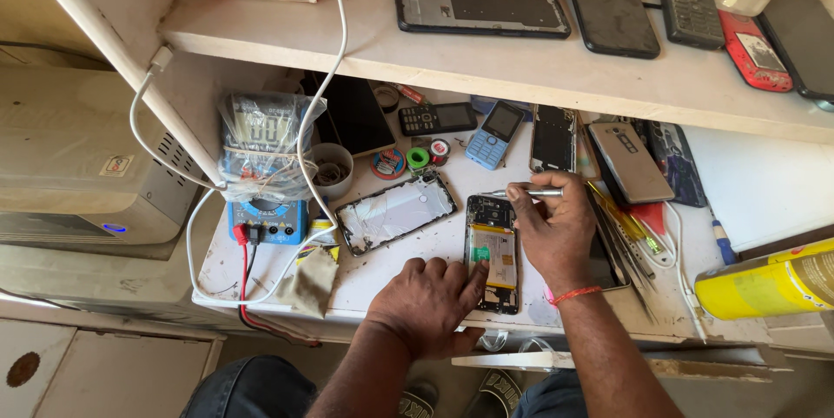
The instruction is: The person works at a cluttered repair bench on a disassembled smartphone, using a screwdriver to unscrew and manipulate internal components while holding the phone chassis steady with the other hand. They reposition the phone and continue working on its internals throughout the clip.
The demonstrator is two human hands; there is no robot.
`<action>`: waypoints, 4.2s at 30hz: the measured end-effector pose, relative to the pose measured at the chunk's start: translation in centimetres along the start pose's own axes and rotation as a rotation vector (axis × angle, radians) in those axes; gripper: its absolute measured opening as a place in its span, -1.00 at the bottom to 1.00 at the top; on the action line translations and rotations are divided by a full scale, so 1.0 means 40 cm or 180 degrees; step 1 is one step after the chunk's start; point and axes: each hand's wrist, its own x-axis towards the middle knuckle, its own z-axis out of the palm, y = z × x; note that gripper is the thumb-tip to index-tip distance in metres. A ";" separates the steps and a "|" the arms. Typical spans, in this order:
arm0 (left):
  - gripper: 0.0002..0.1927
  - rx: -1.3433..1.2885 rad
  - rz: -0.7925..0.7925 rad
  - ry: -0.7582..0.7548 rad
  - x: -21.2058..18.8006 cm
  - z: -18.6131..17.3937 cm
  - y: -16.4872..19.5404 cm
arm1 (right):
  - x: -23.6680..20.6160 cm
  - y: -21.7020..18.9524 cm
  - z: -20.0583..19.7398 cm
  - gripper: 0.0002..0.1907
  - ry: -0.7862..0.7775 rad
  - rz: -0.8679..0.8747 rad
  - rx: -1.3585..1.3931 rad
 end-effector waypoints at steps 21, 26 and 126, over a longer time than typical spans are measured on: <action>-0.05 0.0003 0.0022 0.0125 -0.002 0.002 0.000 | -0.002 0.008 0.013 -0.68 -0.0184 -0.0028 -0.0038; -0.05 -0.0011 0.0012 0.0045 -0.001 -0.005 0.001 | -0.004 0.001 0.014 -0.68 -0.0235 0.0000 0.0025; -0.08 -0.0077 0.0021 0.0078 0.002 0.003 0.003 | 0.172 -0.156 0.014 -0.62 -0.1601 -0.0560 -0.2201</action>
